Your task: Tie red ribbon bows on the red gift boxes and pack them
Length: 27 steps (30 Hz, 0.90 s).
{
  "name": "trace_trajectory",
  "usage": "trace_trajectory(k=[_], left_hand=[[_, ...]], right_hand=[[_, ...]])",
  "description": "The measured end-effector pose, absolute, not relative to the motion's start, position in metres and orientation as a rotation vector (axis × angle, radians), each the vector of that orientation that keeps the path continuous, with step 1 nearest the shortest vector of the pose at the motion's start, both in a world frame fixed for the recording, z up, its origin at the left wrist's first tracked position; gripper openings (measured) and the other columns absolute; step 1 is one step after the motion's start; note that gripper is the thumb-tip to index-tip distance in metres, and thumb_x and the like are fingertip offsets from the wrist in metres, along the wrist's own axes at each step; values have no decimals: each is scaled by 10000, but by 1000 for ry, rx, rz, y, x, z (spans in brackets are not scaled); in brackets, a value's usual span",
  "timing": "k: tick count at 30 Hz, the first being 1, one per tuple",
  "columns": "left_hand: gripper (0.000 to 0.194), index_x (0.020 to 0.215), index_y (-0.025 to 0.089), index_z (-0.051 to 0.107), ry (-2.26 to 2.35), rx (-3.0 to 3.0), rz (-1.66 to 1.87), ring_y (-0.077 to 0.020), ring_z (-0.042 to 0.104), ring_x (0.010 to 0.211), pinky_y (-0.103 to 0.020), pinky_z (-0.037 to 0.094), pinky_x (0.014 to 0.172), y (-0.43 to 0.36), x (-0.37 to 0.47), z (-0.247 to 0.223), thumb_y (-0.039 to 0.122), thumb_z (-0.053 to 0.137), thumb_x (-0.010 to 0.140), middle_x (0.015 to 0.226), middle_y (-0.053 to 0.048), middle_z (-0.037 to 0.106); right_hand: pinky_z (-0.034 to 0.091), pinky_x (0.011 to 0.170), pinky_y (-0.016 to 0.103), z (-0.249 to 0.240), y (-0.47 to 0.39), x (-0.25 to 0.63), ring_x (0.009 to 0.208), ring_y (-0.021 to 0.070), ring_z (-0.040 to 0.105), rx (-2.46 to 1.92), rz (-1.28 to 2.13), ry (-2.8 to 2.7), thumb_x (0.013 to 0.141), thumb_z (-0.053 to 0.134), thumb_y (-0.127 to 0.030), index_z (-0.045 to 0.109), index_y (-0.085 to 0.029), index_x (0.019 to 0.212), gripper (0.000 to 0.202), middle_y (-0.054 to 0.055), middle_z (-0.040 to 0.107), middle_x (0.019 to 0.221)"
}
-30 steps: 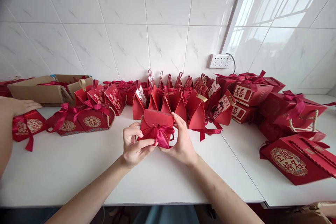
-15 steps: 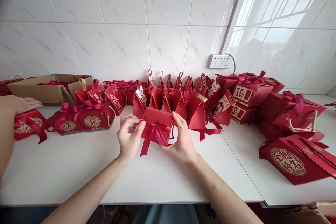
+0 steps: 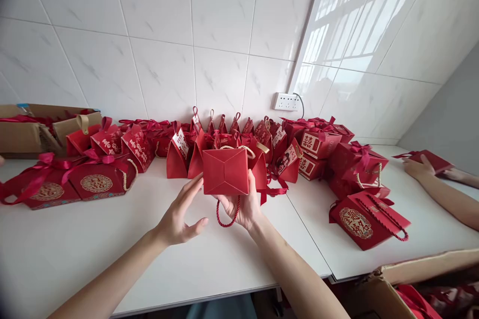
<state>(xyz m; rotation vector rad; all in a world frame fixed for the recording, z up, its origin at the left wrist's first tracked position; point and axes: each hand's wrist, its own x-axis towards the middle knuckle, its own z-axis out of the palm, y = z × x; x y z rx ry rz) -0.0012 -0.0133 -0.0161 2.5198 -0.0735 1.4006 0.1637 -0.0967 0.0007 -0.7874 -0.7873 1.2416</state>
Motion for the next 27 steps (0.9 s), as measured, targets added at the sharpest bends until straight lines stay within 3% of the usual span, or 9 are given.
trace_trajectory(k=[5, 7, 9, 11, 14, 16, 19, 23, 27], left_hand=[[676, 1448, 142, 241, -119, 2552, 1480, -286, 366, 1332, -435, 452, 1012, -10, -3, -14, 231, 495, 828, 1420, -186, 381], [624, 1418, 134, 300, -116, 2542, 1528, -272, 433, 1279, -415, 477, 980, -7, -4, -14, 219, 483, 828, 1349, -181, 454], [477, 1305, 151, 448, -30, 2539, 1591, -230, 541, 1149, -360, 519, 905, -1, -5, -14, 173, 477, 829, 1219, -148, 547], [284, 1071, 171, 590, 150, 2552, 1650, -182, 605, 996, -299, 536, 820, 6, -5, -15, 108, 471, 821, 1067, -98, 601], [189, 798, 179, 613, 381, 2564, 1652, -157, 613, 881, -272, 524, 775, 17, -7, -18, 62, 464, 798, 901, -51, 618], [194, 751, 183, 603, 424, 2564, 1581, -150, 607, 840, -266, 514, 770, 22, -8, -20, 68, 455, 799, 828, -33, 621], [208, 728, 187, 594, 411, 2552, 1472, -140, 599, 772, -254, 502, 737, 26, -10, -22, 77, 438, 810, 761, -19, 623], [200, 719, 190, 593, 403, 2546, 1332, -142, 614, 764, -250, 490, 732, 29, -9, -24, 116, 431, 809, 762, -17, 625], [176, 713, 196, 594, 363, 2535, 1251, -132, 619, 747, -222, 477, 700, 31, -6, -27, 167, 442, 798, 769, 1, 630]], right_hand=[[593, 759, 435, -5, -96, 165, 987, 254, 654, -832, 1184, -858, 818, 192, -746, 518, -194, 1169, 731, 109, 675, 993], [590, 756, 444, -5, -96, 166, 958, 257, 660, -884, 1100, -858, 824, 183, -739, 529, -206, 1148, 713, 104, 672, 1002], [589, 732, 460, -5, -96, 167, 921, 268, 662, -1014, 856, -903, 830, 206, -726, 519, -207, 1148, 684, 113, 660, 1015], [575, 762, 481, -6, -99, 170, 966, 290, 632, -1143, 537, -973, 773, 451, -693, 482, -209, 1179, 634, 126, 622, 1081], [520, 872, 513, -4, -108, 175, 1159, 328, 501, -1282, 9, -1141, 575, 787, -471, 421, -234, 1237, 793, 141, 466, 1259], [500, 897, 528, 1, -120, 178, 1208, 324, 450, -1347, -307, -1263, 595, 797, -381, 388, -264, 1273, 801, 134, 386, 1292], [508, 886, 535, 9, -149, 182, 1180, 309, 466, -1430, -592, -1378, 672, 757, -335, 343, -306, 1323, 772, 116, 380, 1254], [492, 910, 558, 13, -210, 192, 1188, 326, 462, -1608, -746, -1399, 660, 774, -345, 358, -304, 1324, 785, 119, 389, 1265], [557, 796, 513, 16, -297, 205, 1101, 315, 545, -1814, -532, -1074, 673, 756, -396, 400, -265, 1268, 706, 115, 478, 1213]])
